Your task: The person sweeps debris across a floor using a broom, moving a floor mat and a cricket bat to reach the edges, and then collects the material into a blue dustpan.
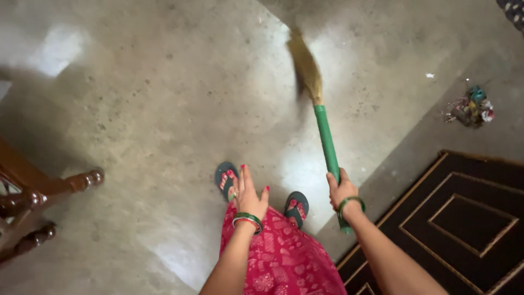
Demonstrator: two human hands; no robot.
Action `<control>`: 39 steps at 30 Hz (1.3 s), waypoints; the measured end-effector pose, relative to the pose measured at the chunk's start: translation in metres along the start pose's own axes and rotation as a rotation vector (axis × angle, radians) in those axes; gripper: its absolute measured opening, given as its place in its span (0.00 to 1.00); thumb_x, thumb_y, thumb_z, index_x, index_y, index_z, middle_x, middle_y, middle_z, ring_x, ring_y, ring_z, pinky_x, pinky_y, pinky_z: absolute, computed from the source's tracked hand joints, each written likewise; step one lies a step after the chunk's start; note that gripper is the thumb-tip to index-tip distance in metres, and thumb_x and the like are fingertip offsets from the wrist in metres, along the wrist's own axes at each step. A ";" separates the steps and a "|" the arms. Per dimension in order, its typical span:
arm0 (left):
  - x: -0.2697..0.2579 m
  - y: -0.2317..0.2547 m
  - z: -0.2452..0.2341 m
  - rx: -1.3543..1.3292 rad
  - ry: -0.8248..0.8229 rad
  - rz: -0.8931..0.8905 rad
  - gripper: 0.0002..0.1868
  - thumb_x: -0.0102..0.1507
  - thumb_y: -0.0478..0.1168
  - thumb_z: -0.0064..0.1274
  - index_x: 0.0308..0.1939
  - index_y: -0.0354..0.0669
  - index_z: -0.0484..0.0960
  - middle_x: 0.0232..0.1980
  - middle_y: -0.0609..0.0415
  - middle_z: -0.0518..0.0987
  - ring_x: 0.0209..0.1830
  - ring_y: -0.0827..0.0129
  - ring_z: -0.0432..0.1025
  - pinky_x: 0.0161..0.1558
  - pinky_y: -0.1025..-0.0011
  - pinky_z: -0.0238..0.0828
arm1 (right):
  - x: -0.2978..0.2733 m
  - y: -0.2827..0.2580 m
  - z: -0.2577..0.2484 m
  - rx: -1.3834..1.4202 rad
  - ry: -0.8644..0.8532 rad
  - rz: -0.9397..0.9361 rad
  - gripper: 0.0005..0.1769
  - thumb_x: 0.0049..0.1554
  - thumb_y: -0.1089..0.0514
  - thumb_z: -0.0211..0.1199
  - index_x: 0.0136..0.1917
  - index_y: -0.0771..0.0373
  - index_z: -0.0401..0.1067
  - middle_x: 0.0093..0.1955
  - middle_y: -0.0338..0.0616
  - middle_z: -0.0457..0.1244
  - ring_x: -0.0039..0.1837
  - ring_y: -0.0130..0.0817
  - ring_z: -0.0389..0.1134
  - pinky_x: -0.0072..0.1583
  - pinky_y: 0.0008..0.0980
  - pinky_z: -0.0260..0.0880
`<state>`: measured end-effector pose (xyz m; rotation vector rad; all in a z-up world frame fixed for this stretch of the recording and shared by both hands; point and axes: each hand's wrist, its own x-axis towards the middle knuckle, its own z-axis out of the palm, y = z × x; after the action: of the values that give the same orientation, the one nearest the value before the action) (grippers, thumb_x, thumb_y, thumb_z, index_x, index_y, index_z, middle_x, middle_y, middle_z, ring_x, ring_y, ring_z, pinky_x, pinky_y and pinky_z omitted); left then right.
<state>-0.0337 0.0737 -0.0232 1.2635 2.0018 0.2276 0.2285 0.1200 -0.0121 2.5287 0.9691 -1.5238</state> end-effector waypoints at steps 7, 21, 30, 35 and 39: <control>0.047 0.001 -0.062 0.024 -0.083 0.012 0.53 0.60 0.45 0.60 0.81 0.47 0.41 0.84 0.51 0.47 0.81 0.40 0.41 0.73 0.44 0.45 | -0.100 -0.046 0.045 -0.527 -0.379 0.027 0.41 0.64 0.32 0.43 0.85 0.38 0.38 0.52 0.57 0.68 0.44 0.45 0.74 0.49 0.43 0.76; 0.128 -0.127 -0.169 0.052 -0.096 -0.107 0.52 0.60 0.45 0.60 0.80 0.49 0.43 0.83 0.51 0.47 0.81 0.38 0.41 0.75 0.44 0.42 | -0.015 -0.190 0.233 -0.273 -0.230 -0.378 0.36 0.62 0.33 0.63 0.75 0.51 0.60 0.56 0.62 0.68 0.57 0.56 0.70 0.57 0.50 0.70; 0.171 -0.094 -0.218 -0.015 -0.084 -0.079 0.52 0.60 0.45 0.60 0.80 0.51 0.42 0.84 0.54 0.47 0.82 0.40 0.40 0.74 0.44 0.44 | 0.013 -0.235 0.140 0.193 0.022 0.092 0.34 0.62 0.37 0.56 0.76 0.52 0.62 0.31 0.49 0.63 0.28 0.37 0.63 0.31 0.39 0.64; 0.196 -0.088 -0.225 -0.025 -0.023 -0.056 0.52 0.60 0.44 0.60 0.80 0.48 0.42 0.83 0.50 0.49 0.81 0.39 0.41 0.74 0.45 0.43 | -0.026 -0.234 0.137 -0.184 0.062 -0.119 0.37 0.63 0.34 0.52 0.79 0.53 0.57 0.36 0.62 0.71 0.34 0.47 0.73 0.41 0.43 0.72; 0.206 -0.097 -0.227 -0.048 0.006 -0.060 0.53 0.60 0.45 0.60 0.80 0.47 0.42 0.82 0.47 0.50 0.80 0.37 0.41 0.75 0.49 0.43 | -0.064 -0.277 0.153 -0.606 -0.365 -0.069 0.39 0.64 0.32 0.46 0.83 0.38 0.41 0.58 0.61 0.68 0.58 0.50 0.73 0.60 0.47 0.72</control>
<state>-0.3031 0.2498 -0.0136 1.1727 2.0247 0.2490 -0.0582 0.2602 0.0373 1.7537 1.2290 -1.3648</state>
